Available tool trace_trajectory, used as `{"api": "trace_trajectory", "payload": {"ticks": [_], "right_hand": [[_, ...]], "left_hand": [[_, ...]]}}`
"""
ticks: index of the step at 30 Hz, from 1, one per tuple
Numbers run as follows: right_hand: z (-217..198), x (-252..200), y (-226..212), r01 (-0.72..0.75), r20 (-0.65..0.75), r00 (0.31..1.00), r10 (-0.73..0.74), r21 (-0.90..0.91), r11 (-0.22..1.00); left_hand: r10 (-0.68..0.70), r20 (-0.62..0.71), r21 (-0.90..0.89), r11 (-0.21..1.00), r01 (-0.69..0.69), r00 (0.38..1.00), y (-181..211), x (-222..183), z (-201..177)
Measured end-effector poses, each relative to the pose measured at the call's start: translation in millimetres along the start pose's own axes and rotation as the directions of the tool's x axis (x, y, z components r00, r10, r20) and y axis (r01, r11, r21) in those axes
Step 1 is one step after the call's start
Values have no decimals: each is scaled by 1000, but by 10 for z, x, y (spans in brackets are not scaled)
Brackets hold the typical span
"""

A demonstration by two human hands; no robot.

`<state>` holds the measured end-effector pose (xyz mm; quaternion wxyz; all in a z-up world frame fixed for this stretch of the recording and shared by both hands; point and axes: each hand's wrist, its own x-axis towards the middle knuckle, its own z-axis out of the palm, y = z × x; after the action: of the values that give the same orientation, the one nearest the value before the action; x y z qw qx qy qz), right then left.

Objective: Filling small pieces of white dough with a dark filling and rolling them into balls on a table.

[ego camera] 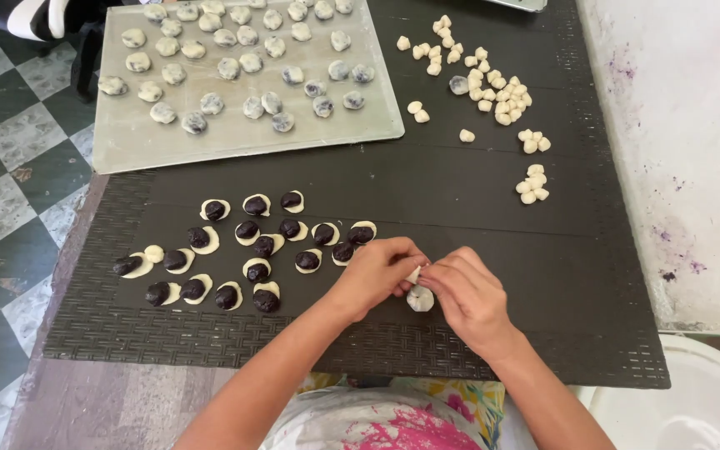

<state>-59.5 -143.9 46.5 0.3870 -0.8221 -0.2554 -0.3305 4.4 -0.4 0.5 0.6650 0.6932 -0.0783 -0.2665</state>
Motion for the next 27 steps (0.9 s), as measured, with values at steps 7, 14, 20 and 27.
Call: {"api": "trace_trajectory", "payload": {"ticks": [7,14,20,27], "right_hand": [[235,-172,418,-162,211,958,196,-168,972],[216,-121,420,-189,178,960,217,-160,969],[147,-337,465,-178,265,918,294,-386,905],[224,-254,434,-371,178,891,419,-248,895]], "left_hand": [[442,133,763,526,-377,887,183,-136,18],[607,62,848,386,-362,792,-40,-276,21],[645,37,948,219,-231,763,-360,-67,-24],[757,52,886,266,-380,651,-348,-71,11]]}}
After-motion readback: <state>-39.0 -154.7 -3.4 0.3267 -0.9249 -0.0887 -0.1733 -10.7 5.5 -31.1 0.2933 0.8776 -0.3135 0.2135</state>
